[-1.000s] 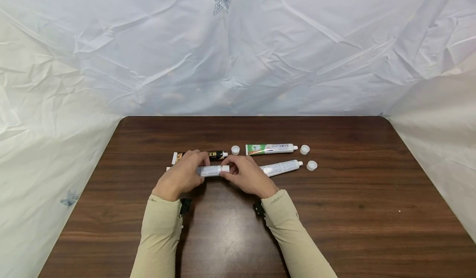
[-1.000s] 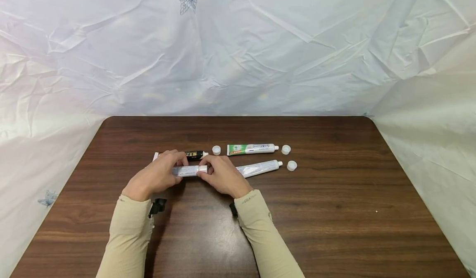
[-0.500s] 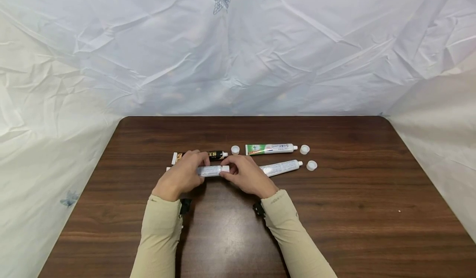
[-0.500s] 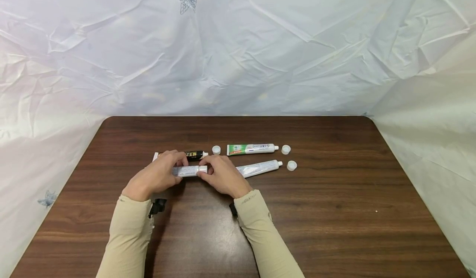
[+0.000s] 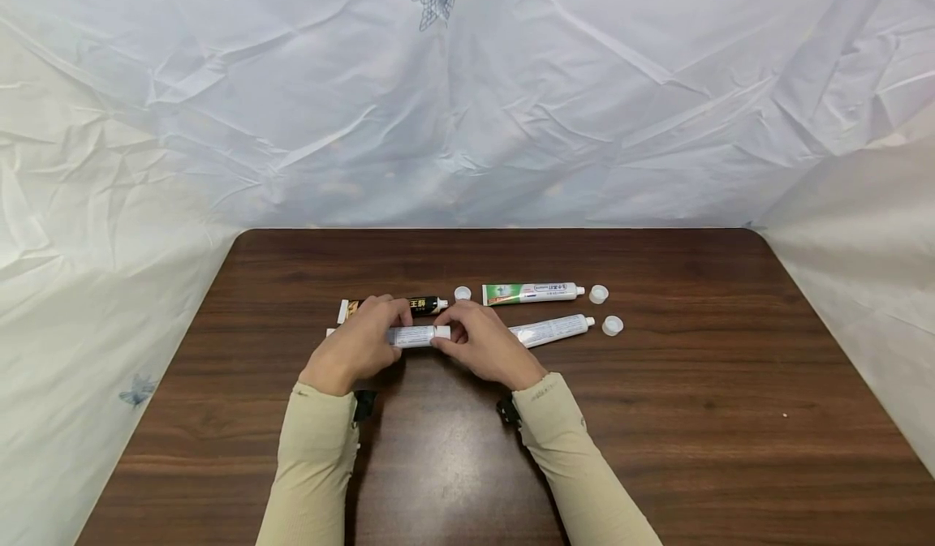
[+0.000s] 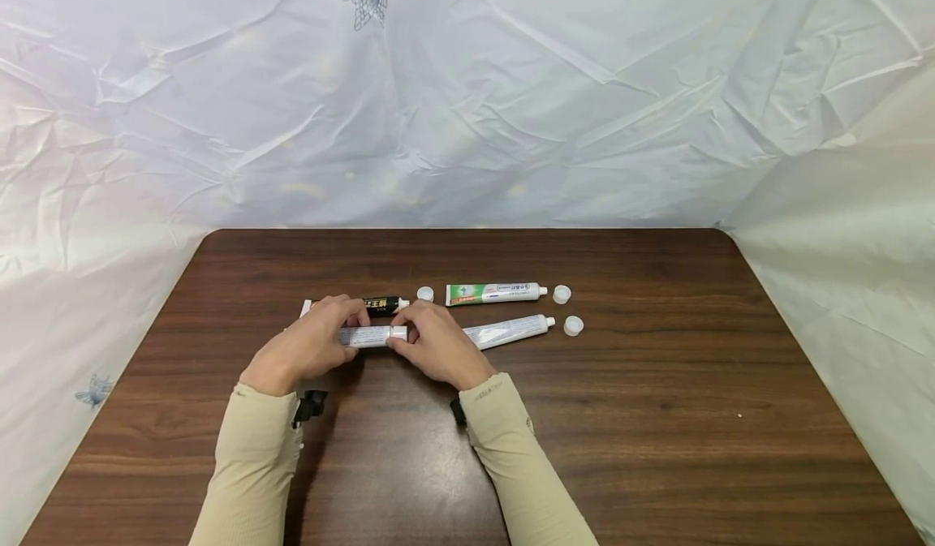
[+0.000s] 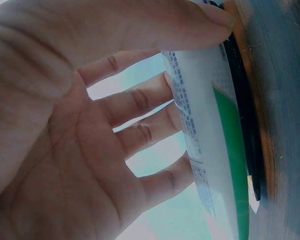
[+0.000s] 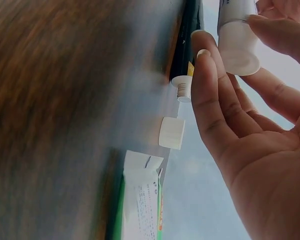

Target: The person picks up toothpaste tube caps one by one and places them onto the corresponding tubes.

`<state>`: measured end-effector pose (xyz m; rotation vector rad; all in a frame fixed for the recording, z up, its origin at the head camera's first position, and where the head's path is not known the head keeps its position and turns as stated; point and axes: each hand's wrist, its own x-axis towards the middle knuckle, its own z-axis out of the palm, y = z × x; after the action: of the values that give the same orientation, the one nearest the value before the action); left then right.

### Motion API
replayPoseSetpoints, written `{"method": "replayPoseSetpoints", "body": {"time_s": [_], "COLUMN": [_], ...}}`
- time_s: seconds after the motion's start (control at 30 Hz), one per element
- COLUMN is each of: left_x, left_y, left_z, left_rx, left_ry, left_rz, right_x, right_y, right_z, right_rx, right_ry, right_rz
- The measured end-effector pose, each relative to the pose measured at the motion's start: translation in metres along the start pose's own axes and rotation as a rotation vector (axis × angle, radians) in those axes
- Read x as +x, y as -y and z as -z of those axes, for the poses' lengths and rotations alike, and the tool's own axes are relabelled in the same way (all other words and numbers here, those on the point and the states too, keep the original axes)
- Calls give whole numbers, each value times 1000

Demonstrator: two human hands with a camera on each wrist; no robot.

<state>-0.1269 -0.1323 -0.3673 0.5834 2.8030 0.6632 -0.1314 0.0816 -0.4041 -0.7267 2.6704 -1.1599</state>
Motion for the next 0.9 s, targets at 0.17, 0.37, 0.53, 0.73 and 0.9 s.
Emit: {"method": "replayPoseSetpoints", "body": {"time_s": [0.17, 0.37, 0.53, 0.73, 0.9], "left_x": [-2, -3, -3, -1, -1], "left_y": [1, 3, 3, 0, 1], "left_z": [0, 1, 0, 0, 1], "left_rx": [0, -2, -4, 13, 23], "left_ry": [-3, -12, -25, -23, -22], "left_rz": [3, -5, -6, -7, -7], "right_x": [1, 3, 3, 1, 0], "right_y": [0, 2, 1, -1, 0], "right_z": [-1, -3, -1, 0, -1], "right_rx": [-4, 2, 13, 1, -23], "right_ry": [7, 17, 27, 9, 0], "right_rz": [6, -1, -16, -18, 16]}}
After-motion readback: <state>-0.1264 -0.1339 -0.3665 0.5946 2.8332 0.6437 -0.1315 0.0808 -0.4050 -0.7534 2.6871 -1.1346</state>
